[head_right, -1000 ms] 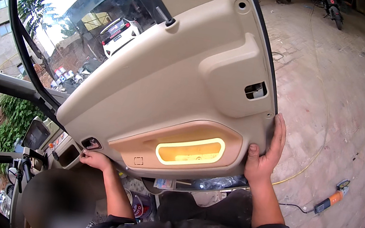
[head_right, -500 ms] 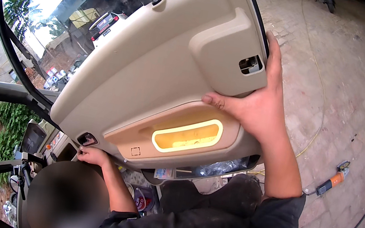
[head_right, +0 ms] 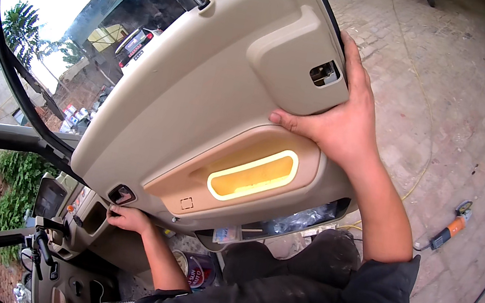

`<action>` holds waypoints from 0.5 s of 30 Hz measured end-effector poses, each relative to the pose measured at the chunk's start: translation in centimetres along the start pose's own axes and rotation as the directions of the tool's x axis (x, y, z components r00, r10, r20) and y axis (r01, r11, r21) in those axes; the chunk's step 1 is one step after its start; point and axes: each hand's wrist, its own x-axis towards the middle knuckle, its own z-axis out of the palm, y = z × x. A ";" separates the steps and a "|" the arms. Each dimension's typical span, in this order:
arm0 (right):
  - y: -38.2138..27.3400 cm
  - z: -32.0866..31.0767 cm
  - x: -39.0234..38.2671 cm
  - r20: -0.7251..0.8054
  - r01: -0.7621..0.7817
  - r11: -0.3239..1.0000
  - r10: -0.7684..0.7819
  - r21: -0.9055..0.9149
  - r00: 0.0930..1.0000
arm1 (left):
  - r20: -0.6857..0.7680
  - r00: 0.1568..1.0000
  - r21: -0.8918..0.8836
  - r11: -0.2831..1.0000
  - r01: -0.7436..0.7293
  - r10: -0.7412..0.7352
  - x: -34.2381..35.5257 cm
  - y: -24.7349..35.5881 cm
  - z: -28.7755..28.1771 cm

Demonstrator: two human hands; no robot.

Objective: The person installs a beige car door panel onto the driver's side door frame. They align the panel, insert plastic fasteners into the mounting holes, and use a power drill to secure the door handle mechanism. The person repeatedly checks the fit and tightens the fasteners to complete the installation.

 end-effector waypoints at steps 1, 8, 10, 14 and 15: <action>-0.1 0.0 0.1 0.001 -0.005 1.000 0.005 -0.002 1.000 | -0.017 1.000 -0.001 1.000 0.001 -0.001 0.1 0.5 0.0; 0.2 0.3 0.1 -0.003 -0.010 1.000 0.010 0.006 1.000 | 0.031 0.877 -0.731 0.610 -0.308 0.480 -0.6 16.9 -1.0; 0.2 0.3 0.0 -0.005 -0.022 1.000 0.022 0.002 1.000 | 0.100 0.749 -0.875 0.416 -0.246 0.655 -1.4 23.8 -1.4; -0.3 0.0 -0.3 -0.011 -0.039 0.999 0.039 -0.034 0.999 | 0.230 0.399 -0.939 0.310 -0.148 0.888 -4.6 36.3 0.5; -0.4 -0.1 -0.3 -0.013 -0.039 0.998 0.039 -0.042 0.999 | 0.236 0.312 -0.927 0.310 -0.213 0.920 -5.4 39.0 1.6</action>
